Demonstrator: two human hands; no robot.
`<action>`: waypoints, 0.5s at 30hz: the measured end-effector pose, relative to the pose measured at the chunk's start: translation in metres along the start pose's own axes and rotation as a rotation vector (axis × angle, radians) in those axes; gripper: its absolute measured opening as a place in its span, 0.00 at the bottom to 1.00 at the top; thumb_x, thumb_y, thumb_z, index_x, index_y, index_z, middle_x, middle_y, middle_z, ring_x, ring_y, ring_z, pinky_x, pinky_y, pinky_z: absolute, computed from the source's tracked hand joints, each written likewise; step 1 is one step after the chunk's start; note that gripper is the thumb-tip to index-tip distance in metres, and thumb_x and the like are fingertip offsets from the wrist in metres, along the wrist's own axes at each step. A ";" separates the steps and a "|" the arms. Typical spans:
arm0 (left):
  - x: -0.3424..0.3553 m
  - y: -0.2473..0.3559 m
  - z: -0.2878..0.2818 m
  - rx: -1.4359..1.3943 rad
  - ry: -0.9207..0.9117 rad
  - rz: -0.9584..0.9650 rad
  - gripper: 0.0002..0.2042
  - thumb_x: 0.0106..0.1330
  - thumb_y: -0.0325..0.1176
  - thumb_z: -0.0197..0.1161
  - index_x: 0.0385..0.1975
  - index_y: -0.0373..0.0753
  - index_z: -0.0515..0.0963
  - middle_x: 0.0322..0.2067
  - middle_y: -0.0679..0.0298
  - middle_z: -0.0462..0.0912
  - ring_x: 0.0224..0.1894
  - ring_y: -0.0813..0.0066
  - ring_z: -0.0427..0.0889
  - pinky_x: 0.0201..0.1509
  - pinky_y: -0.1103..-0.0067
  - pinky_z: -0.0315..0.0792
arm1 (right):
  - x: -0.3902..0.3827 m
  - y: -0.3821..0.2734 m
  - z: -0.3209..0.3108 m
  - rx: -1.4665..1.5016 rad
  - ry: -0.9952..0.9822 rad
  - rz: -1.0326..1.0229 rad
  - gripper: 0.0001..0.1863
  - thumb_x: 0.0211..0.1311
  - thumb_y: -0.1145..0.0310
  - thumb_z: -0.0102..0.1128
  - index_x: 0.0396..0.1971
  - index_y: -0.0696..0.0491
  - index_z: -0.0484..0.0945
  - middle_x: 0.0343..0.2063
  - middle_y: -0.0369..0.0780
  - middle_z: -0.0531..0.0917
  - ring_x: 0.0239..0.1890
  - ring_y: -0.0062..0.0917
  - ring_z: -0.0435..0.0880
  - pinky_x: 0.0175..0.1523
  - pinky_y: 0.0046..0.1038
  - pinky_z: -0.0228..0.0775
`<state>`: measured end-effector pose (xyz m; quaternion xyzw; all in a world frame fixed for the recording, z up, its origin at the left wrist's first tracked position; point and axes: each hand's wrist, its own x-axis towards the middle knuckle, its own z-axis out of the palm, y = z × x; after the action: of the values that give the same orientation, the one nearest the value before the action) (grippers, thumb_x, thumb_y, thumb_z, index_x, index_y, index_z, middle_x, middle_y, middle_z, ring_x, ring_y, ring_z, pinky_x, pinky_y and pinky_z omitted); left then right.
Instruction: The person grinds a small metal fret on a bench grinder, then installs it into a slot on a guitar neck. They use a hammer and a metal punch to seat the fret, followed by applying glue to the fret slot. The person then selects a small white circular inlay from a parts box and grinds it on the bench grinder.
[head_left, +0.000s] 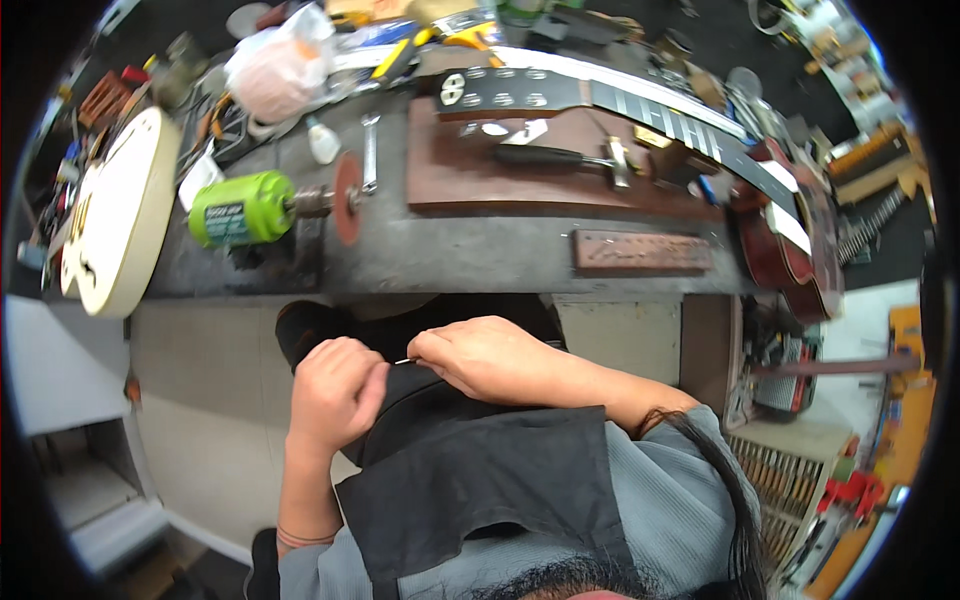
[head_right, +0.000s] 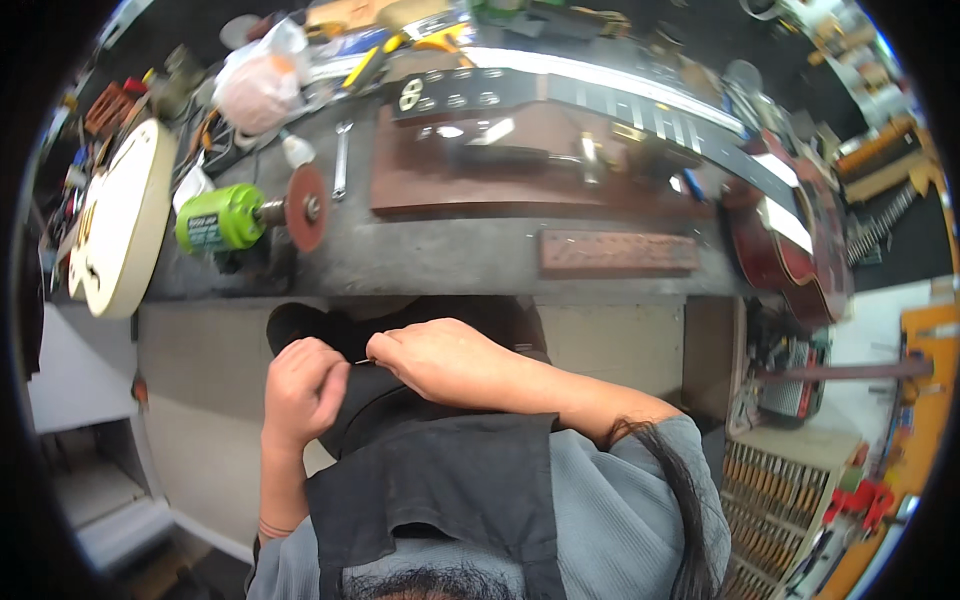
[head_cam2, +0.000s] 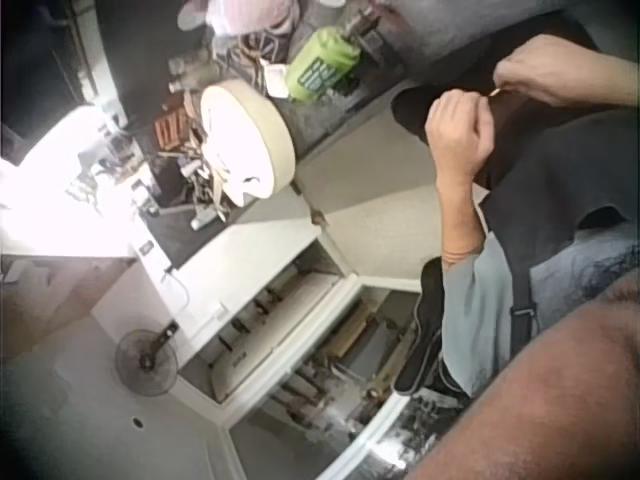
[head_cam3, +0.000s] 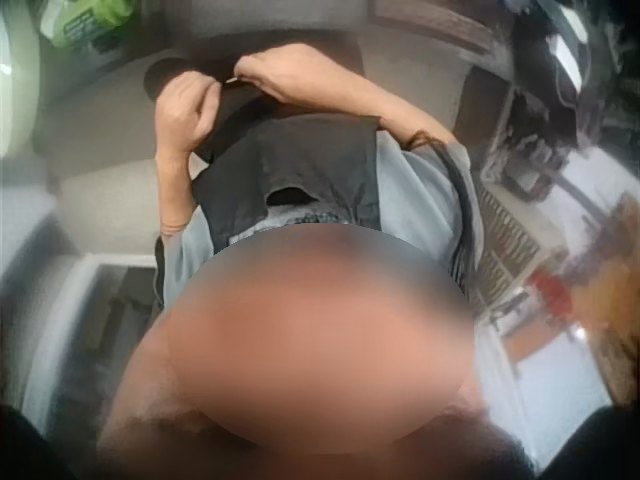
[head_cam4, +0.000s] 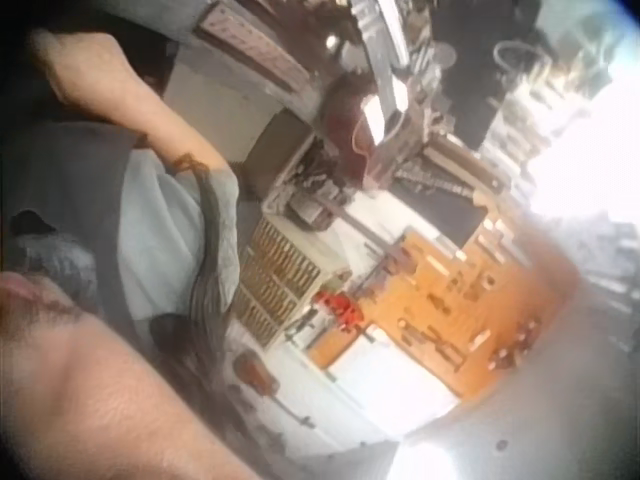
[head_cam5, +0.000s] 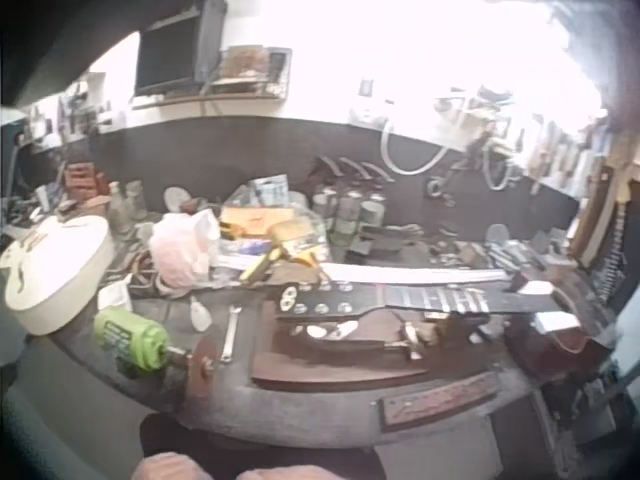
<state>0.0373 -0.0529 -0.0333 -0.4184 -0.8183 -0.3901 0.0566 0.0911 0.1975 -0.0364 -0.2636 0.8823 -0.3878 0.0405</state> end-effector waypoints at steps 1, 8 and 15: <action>-0.003 -0.001 -0.002 -0.049 0.005 -0.045 0.04 0.60 0.19 0.69 0.29 0.33 0.80 0.26 0.57 0.81 0.30 0.58 0.83 0.36 0.68 0.75 | -0.006 -0.002 0.000 0.014 0.071 0.016 0.08 0.75 0.69 0.63 0.47 0.56 0.78 0.38 0.46 0.90 0.42 0.44 0.91 0.44 0.43 0.82; 0.015 0.033 0.064 -1.285 -0.062 -0.646 0.05 0.80 0.26 0.61 0.48 0.33 0.81 0.41 0.63 0.86 0.44 0.73 0.87 0.54 0.75 0.81 | -0.049 -0.026 0.001 0.095 0.428 0.237 0.10 0.78 0.66 0.64 0.42 0.56 0.73 0.30 0.45 0.89 0.34 0.46 0.91 0.36 0.42 0.82; 0.062 0.055 0.089 -1.562 -0.119 -0.539 0.03 0.81 0.27 0.63 0.46 0.35 0.80 0.43 0.60 0.83 0.45 0.74 0.83 0.52 0.74 0.80 | -0.077 -0.040 -0.029 -0.005 0.585 0.263 0.16 0.72 0.64 0.72 0.47 0.56 0.75 0.34 0.43 0.89 0.35 0.41 0.91 0.39 0.40 0.82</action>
<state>0.0584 0.0676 -0.0360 -0.1466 -0.3853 -0.8236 -0.3894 0.1666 0.2332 0.0016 -0.0247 0.8839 -0.4366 -0.1658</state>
